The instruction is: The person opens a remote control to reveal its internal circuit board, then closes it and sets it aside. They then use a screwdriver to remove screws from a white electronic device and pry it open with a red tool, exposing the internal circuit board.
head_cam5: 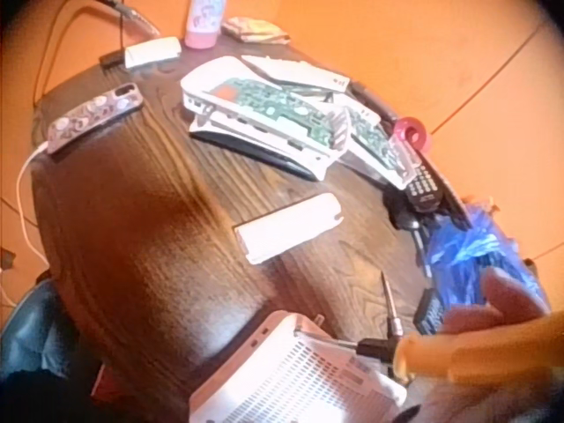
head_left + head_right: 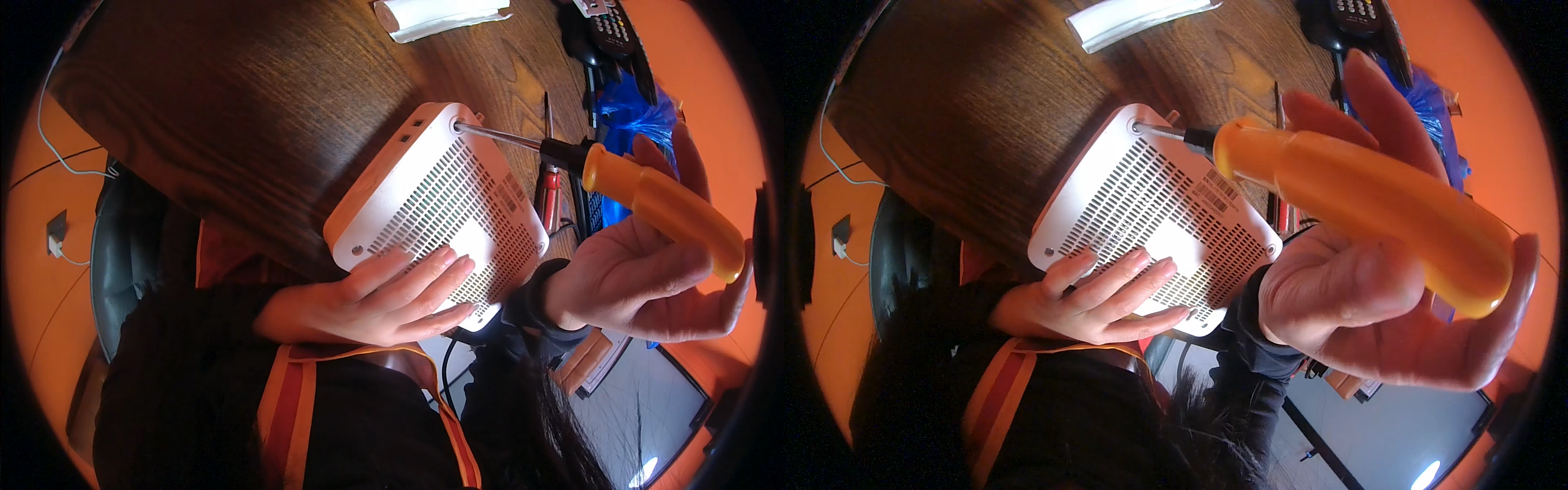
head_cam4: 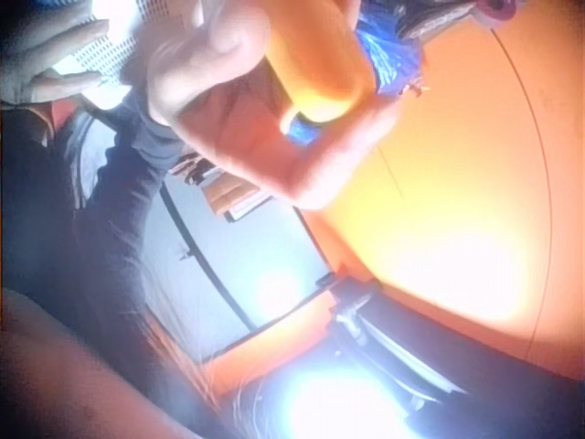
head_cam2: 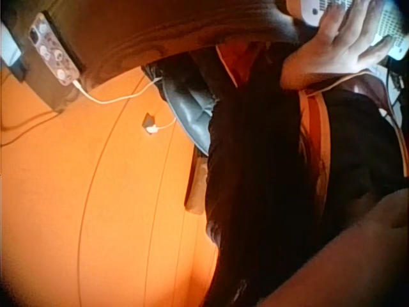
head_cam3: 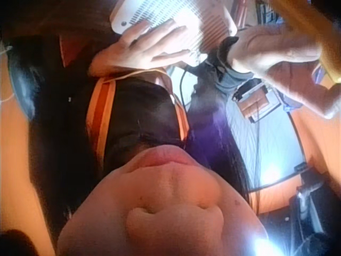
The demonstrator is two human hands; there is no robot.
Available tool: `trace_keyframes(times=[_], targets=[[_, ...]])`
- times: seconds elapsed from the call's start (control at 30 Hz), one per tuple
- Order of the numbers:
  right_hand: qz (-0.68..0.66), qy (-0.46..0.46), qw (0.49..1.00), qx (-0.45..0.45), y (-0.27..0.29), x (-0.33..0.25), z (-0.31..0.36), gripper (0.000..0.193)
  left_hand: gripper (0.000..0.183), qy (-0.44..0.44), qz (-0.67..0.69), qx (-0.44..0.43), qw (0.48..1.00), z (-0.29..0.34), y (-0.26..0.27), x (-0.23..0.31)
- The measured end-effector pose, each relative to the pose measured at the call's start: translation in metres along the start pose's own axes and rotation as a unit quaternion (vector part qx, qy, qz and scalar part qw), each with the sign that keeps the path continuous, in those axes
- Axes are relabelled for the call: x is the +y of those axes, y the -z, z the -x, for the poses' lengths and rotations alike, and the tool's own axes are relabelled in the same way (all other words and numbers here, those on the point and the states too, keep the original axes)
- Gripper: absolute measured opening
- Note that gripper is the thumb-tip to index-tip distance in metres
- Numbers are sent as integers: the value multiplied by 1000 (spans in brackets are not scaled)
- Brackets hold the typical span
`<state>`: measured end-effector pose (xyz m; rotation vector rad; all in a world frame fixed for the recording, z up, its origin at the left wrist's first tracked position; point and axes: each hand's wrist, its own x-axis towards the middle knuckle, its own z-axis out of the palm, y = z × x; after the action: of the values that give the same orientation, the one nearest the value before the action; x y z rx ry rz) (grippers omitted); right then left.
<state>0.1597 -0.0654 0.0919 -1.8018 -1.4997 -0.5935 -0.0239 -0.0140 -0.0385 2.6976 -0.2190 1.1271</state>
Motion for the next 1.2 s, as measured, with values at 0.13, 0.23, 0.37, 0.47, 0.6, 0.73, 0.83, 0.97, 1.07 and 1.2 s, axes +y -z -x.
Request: trace_keyframes(times=[0.13,0.23,0.37,0.47,0.6,0.73,0.83,0.97,1.07,1.2], targets=[[-77,-4,996,-47,-2,9,-7,34,42,4,3,5,1000,0,0,0],[-126,-17,992,9,-11,9,-4,36,43,-5,1,0,1000,1,1,-1],[-71,-34,997,18,-10,-4,4,39,44,-2,-9,-9,1000,0,3,0],[-98,-42,994,-8,-5,-6,1,48,44,4,-5,-11,1000,0,3,2],[-227,-89,970,20,-13,-1,-3,50,44,4,-7,3,1000,1,0,2],[-161,-146,974,65,-17,-6,-3,49,43,-5,-21,19,1000,1,-2,1],[-109,-79,991,12,-12,-7,-4,48,43,-2,-20,14,1000,1,0,1],[-320,-62,945,2,-13,0,-4,50,43,0,-13,2,1000,1,2,2],[-318,-61,946,6,-13,-4,-1,52,45,-2,-11,3,1000,0,2,2],[-136,-77,988,15,-10,-9,-2,53,47,-2,-4,3,1000,1,3,2]])
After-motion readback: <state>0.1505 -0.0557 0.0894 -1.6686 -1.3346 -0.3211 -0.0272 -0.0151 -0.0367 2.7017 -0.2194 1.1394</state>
